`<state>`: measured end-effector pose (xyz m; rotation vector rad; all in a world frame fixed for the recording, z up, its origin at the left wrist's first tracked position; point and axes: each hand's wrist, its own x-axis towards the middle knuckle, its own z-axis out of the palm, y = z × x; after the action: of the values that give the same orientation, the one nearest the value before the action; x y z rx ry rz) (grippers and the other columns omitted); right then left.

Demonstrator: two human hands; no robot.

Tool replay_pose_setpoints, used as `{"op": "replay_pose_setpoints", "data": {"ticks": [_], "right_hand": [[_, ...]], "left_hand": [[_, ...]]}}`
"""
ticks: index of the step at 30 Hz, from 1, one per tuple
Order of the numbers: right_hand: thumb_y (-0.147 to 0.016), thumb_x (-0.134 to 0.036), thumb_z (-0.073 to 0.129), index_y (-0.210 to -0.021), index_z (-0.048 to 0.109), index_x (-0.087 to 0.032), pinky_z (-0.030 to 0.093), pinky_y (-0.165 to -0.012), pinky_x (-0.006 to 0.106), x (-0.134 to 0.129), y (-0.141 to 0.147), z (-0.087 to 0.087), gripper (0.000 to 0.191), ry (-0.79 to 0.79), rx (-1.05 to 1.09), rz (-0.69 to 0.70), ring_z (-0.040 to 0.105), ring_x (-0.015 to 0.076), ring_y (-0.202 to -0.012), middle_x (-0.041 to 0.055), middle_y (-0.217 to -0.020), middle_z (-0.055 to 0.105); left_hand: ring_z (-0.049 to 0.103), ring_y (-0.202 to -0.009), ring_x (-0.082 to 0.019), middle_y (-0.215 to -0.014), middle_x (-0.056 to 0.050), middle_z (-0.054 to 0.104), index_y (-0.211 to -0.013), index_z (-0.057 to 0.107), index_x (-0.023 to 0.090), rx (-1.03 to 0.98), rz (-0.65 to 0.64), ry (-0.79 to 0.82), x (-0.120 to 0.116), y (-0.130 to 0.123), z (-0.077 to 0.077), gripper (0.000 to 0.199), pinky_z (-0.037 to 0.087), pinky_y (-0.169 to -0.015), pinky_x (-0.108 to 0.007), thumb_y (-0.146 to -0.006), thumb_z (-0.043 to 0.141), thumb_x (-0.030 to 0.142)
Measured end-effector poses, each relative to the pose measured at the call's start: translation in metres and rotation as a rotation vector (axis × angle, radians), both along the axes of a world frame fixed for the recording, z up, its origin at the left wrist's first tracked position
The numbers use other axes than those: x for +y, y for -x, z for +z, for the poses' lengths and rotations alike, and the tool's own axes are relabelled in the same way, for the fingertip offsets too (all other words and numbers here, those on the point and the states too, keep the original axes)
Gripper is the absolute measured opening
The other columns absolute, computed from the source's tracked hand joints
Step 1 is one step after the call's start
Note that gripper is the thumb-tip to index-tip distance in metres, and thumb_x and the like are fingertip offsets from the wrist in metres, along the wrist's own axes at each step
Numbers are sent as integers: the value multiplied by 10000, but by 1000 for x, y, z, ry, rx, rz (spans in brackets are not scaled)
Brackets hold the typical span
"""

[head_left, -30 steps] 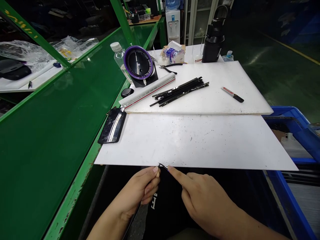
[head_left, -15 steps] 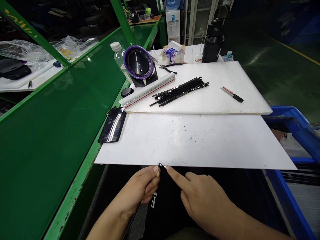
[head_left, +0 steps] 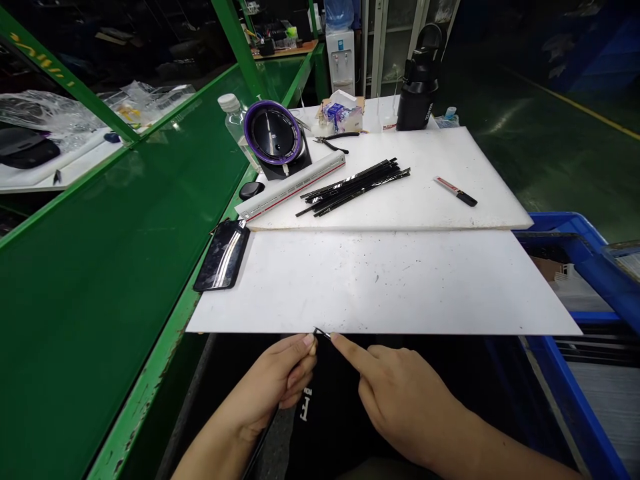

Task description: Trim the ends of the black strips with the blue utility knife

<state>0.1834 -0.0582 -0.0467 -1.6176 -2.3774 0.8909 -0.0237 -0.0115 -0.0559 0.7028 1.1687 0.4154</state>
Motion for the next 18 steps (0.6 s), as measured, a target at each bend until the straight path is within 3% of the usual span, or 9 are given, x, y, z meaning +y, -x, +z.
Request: {"op": "replay_pose_setpoints", "data": {"ticks": [7,14,18], "right_hand": [[-874,-167,403,-1517,296,-362,161,-477,305,-3,3,-7,680,-98,-169,41,564,192,-511,11,-738,628],[-895,-154,381,-1511,314,-346,262,-523,306,-1,-1,-4,649,-55,-20,12,626,186,-649,11,-784,652],[-890,-152,377,-1517,295,-359,247,-517,305,-1,-2,-4,665,-59,-18,19,620,187,-630,11,-780,653]], "left_hand": [[156,-402,-46,-482,84,277,-659,424,189,7,-23,-4,0,2,-1,403,133,-354,-177,-894,540,495],[169,-405,-46,-485,85,288,-678,432,187,0,-26,-13,0,3,-3,390,152,-353,-171,-903,535,490],[166,-403,-45,-486,85,290,-681,435,187,3,-21,-3,0,3,-4,387,153,-349,-166,-902,537,487]]}}
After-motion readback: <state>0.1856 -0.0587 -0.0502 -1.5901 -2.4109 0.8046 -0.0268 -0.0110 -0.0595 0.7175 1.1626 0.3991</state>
